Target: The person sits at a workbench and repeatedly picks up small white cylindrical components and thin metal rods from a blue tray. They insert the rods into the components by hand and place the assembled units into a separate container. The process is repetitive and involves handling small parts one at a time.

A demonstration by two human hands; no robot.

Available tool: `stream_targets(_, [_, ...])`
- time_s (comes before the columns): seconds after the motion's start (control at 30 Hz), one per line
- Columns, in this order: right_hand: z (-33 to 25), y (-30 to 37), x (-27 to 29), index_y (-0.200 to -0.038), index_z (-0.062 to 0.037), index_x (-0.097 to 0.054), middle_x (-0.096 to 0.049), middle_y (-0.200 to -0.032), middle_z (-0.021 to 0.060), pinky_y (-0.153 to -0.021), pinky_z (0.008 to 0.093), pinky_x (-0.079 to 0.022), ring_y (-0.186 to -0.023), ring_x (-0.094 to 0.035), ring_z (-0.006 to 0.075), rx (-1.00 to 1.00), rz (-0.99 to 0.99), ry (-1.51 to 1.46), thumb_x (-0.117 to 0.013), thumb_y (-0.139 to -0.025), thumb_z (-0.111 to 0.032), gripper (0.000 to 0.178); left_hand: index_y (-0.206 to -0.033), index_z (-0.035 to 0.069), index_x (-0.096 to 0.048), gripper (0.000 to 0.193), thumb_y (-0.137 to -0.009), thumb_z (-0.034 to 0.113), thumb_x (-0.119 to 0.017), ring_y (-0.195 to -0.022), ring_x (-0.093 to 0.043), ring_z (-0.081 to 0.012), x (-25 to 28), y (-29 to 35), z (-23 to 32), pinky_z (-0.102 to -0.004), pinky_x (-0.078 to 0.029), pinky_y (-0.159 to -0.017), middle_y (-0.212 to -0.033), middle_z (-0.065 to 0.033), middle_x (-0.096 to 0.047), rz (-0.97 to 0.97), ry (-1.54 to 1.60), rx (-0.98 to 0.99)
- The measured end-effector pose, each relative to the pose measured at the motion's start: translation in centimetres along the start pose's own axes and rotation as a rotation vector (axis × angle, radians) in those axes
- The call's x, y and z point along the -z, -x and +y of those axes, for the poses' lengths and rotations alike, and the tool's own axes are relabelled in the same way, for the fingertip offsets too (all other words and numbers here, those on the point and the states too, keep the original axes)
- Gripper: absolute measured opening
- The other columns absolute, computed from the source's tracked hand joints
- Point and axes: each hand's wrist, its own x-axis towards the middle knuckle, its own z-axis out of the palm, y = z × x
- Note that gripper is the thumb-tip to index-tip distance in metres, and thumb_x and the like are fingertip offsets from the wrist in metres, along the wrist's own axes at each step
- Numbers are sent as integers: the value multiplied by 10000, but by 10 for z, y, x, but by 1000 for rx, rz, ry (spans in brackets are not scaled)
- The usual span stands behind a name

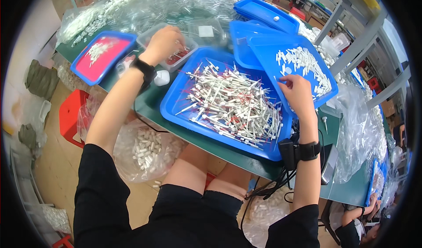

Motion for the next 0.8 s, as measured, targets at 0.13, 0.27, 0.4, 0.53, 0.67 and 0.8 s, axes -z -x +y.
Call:
stream_targets(0.13, [4,-2,-5,-908,-37,-696,-658,-753,167,-687,406,-500,-714,-637,338,6,-26,-18,-675,-778,-128,160,-814,82,-741,108,-740,150,-702,-938,-595,-287,12,0,4,-371,-472,-819,-906,-87,-673,126,126,129])
stream_targets(0.27, [2,0,-4,-888,-30,-657,-667,-761,157,-672,370,-508,-718,-651,307,-37,81,11,-660,-796,-127,134,-946,81,-735,165,-815,174,-698,-811,-646,-238,9,-4,0,-333,-499,-739,-950,-106,-693,262,243,213])
stream_targets(0.4, [-12,9,18,-947,-32,-629,-681,-781,132,-645,327,-510,-691,-656,241,-50,198,-134,-649,-825,-123,153,-1033,89,-713,197,-873,184,-648,-829,-662,-218,7,-3,-10,-321,-508,-715,-975,-125,-689,359,283,255])
stream_targets(0.53, [-25,26,32,-989,-36,-645,-696,-805,102,-616,297,-500,-663,-644,175,-10,275,-275,-643,-847,-99,155,-1045,84,-703,200,-887,183,-631,-856,-657,-218,13,0,-2,-318,-504,-727,-978,-132,-679,375,267,291])
stream_targets(0.67, [-39,38,41,-995,-51,-667,-703,-817,86,-600,276,-488,-669,-642,153,-7,270,-236,-649,-846,-88,155,-1028,92,-703,200,-890,200,-606,-845,-627,-313,13,3,5,-392,-479,-754,-912,-146,-648,285,241,248])
stream_targets(0.8, [-36,44,43,-988,-65,-680,-701,-807,76,-592,265,-476,-668,-637,146,15,268,-240,-655,-843,-88,148,-1056,55,-690,210,-892,135,-586,-896,-625,-322,-5,1,-19,-385,-482,-795,-932,-165,-655,215,101,228])
